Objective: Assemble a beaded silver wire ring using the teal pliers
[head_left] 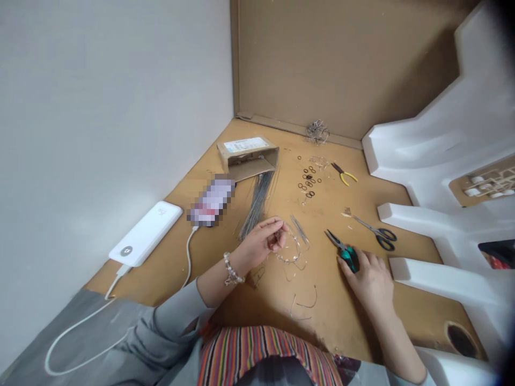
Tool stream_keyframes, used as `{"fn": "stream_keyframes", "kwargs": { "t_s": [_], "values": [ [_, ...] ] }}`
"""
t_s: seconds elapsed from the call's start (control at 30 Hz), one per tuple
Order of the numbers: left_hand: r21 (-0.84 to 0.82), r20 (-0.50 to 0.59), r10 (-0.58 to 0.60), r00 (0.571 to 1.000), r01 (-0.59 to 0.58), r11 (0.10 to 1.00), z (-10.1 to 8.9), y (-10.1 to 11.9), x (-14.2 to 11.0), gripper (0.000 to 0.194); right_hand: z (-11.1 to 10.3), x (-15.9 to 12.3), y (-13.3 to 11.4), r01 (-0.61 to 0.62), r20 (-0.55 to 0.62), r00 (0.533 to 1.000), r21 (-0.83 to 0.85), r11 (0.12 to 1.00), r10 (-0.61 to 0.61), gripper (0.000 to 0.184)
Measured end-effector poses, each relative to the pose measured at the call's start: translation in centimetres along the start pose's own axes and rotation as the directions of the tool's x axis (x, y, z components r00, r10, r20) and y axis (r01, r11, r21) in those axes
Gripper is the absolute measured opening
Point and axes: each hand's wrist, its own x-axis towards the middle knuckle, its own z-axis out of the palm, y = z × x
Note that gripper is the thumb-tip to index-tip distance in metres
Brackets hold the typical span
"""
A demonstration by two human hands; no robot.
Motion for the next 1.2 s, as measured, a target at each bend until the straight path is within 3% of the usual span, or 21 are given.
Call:
{"fn": "stream_keyframes", "kwargs": {
  "t_s": [0.07, 0.13, 0.2, 0.27, 0.33, 0.4, 0.47, 0.57, 0.73, 0.9, 0.97, 1.13, 1.2],
  "values": [
    [0.005, -0.002, 0.0, 1.0, 0.0, 1.0, 0.1, -0.1, 0.0, 0.026, -0.3, 0.2, -0.3, -0.026, -0.023, 0.999, 0.101, 0.995, 0.028, 0.042],
    [0.018, -0.013, 0.014, 1.0, -0.013, 1.0, 0.1, -0.3, 0.1, 0.026, -1.1, 0.7, -1.3, -0.072, -0.02, 0.996, 0.33, 0.941, 0.083, 0.039],
    [0.034, -0.027, 0.038, 0.999, -0.037, 0.999, 0.1, -0.7, 0.2, 0.026, -2.4, 1.4, -3.1, -0.118, 0.059, 0.993, 0.646, 0.755, 0.104, 0.035],
    [0.052, -0.04, 0.066, 0.997, -0.064, 0.997, 0.1, -1.1, 0.3, 0.025, -3.8, 2.2, -5.6, -0.193, 0.221, 0.975, 0.852, 0.487, 0.001, 0.033],
    [0.103, -0.047, 0.102, 0.994, -0.097, 0.99, 0.1, -1.2, 0.3, 0.024, -4.7, 3.1, -8.0, -0.219, 0.262, 0.959, 0.928, 0.3, -0.111, 0.036],
    [0.221, -0.044, 0.177, 0.983, -0.163, 0.961, 0.0, -1.0, 0.3, 0.024, -5.1, 3.8, -9.7, -0.217, 0.242, 0.966, 0.951, 0.222, -0.093, 0.025],
    [0.402, -0.003, 0.292, 0.956, -0.266, 0.876, -0.1, -0.4, 0.2, 0.025, -5.1, 4.3, -10.3, -0.141, 0.163, 0.985, 0.95, 0.278, -0.06, 0.02],
    [0.643, 0.151, 0.391, 0.908, -0.391, 0.658, -0.2, 0.8, 0.1, 0.024, -4.7, 4.5, -9.8, -0.027, 0.067, 0.994, 0.91, 0.415, -0.081, 0.019],
    [0.822, 0.271, 0.328, 0.905, -0.395, 0.411, 0.0, 1.4, 0.1, 0.022, -4.2, 4.2, -9.4, -0.123, 0.162, 0.985, 0.895, 0.428, -0.056, 0.023],
    [0.893, 0.398, 0.254, 0.882, -0.436, 0.115, 0.1, 0.3, 0.3, 0.025, -3.8, 4.2, -9.8, -0.073, 0.152, 0.982, 0.854, 0.514, -0.113, 0.026],
    [0.9, 0.405, 0.24, 0.882, -0.431, 0.066, 0.0, 0.2, 0.3, 0.024, -3.4, 4.4, -9.7, -0.095, 0.169, 0.98, 0.858, 0.505, -0.103, 0.029],
    [0.918, 0.35, 0.201, 0.915, -0.378, 0.12, -0.4, 0.7, 0.4, 0.016, -2.6, 4.7, -9.3, -0.19, 0.234, 0.972, 0.866, 0.462, -0.039, 0.031],
    [0.918, 0.377, 0.186, 0.907, -0.393, 0.056, -0.5, 0.6, 0.4, 0.016, -2.6, 4.7, -9.3, -0.181, 0.245, 0.967, 0.862, 0.473, -0.077, 0.032]
  ]
}}
